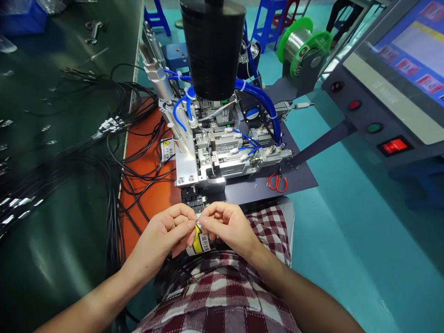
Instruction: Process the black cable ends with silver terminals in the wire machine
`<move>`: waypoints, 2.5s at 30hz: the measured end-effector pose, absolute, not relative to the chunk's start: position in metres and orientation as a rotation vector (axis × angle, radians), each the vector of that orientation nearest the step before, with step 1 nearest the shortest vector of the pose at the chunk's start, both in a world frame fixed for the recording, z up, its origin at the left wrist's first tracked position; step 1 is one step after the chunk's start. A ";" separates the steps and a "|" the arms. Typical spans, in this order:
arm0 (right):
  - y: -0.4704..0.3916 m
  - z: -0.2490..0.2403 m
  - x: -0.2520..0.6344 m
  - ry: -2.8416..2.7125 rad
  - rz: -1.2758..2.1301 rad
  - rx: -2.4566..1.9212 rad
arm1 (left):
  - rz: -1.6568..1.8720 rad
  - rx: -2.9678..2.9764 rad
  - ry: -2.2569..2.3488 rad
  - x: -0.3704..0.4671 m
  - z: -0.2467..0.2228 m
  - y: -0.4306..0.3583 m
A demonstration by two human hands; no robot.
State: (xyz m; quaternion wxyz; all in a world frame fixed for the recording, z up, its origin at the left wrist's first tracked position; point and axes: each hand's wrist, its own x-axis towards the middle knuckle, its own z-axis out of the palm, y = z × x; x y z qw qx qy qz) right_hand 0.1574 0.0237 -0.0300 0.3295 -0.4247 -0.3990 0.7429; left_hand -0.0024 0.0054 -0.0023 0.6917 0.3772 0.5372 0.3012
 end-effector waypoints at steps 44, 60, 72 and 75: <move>0.042 -0.031 0.171 -1.636 1.776 -0.852 | 0.510 0.836 1.109 -0.011 0.002 0.010; 0.022 -0.034 0.156 -1.222 1.759 -1.114 | 0.686 0.878 1.222 -0.004 -0.003 0.003; 0.019 -0.032 0.150 -1.080 1.786 -1.104 | 0.750 0.912 1.230 -0.001 -0.005 0.001; 0.019 -0.031 0.151 -1.089 1.762 -1.120 | 0.741 0.925 1.244 0.000 -0.004 0.001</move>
